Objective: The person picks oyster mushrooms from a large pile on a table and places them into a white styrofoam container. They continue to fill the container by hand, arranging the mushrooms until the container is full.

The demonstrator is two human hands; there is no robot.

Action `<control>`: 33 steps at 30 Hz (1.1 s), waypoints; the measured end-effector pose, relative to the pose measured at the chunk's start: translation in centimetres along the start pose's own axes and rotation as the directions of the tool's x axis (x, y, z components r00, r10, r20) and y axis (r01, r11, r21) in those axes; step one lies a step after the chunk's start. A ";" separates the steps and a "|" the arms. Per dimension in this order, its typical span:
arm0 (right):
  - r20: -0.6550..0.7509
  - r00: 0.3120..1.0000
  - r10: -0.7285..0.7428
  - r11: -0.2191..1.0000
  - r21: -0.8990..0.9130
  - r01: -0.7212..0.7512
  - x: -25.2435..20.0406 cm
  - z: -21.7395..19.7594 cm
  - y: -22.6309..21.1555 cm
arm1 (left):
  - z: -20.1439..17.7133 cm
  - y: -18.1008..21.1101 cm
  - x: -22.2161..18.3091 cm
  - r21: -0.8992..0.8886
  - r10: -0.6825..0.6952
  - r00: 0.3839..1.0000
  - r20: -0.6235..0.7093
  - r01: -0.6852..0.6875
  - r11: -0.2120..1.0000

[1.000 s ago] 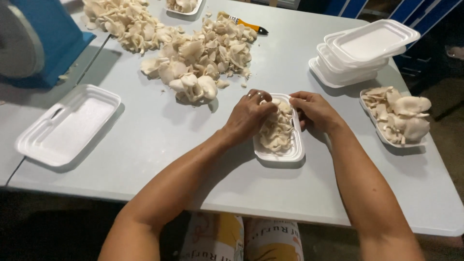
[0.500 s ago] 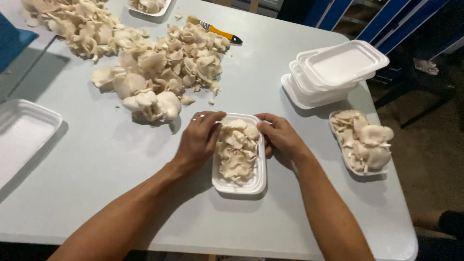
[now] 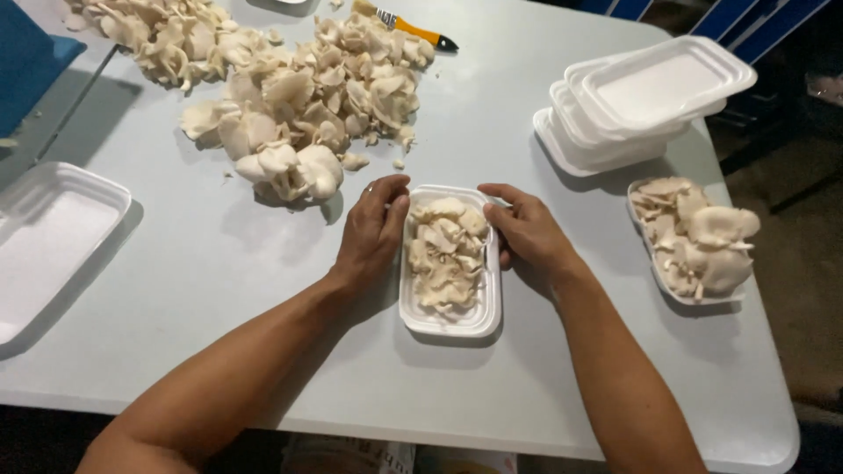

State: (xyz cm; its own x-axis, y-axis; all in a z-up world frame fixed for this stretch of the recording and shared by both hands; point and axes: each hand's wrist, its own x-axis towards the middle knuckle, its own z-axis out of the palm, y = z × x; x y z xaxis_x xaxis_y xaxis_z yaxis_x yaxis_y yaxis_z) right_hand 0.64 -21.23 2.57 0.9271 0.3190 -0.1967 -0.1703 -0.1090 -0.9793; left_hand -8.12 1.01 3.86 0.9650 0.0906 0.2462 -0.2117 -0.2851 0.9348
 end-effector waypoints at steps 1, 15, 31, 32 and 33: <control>-0.001 1.000 -0.003 1.000 0.004 0.003 -0.2 -0.2 0.3 | 0.2 -0.5 -0.1 0.004 0.003 1.000 0.002 -0.003 1.000; -0.116 0.991 0.068 0.997 -0.023 -0.071 -0.8 0.4 0.1 | -1.2 -2.0 0.3 -0.106 -0.003 0.998 0.065 0.010 0.994; 0.144 0.972 0.185 0.980 -0.096 -0.172 3.2 1.4 -1.3 | -4.9 -12.5 12.8 0.696 0.112 0.989 0.101 -0.151 0.702; 0.170 0.967 0.193 0.978 -0.109 -0.176 3.4 2.0 -1.7 | -5.5 -13.5 14.0 0.599 -0.025 0.999 0.047 -0.008 0.801; 0.194 0.962 0.195 0.977 -0.127 -0.172 3.9 2.5 -2.4 | -6.0 -14.4 15.6 0.482 -0.162 0.987 0.008 0.138 0.865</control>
State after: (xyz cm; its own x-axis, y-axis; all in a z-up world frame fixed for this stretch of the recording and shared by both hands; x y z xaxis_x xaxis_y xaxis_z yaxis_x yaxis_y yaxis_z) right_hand 3.82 -17.40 4.08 0.7935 0.4679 -0.3890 -0.2838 -0.2810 -0.9168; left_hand 9.02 12.22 -4.22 0.9878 0.1276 0.0893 0.0247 -0.6941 0.7194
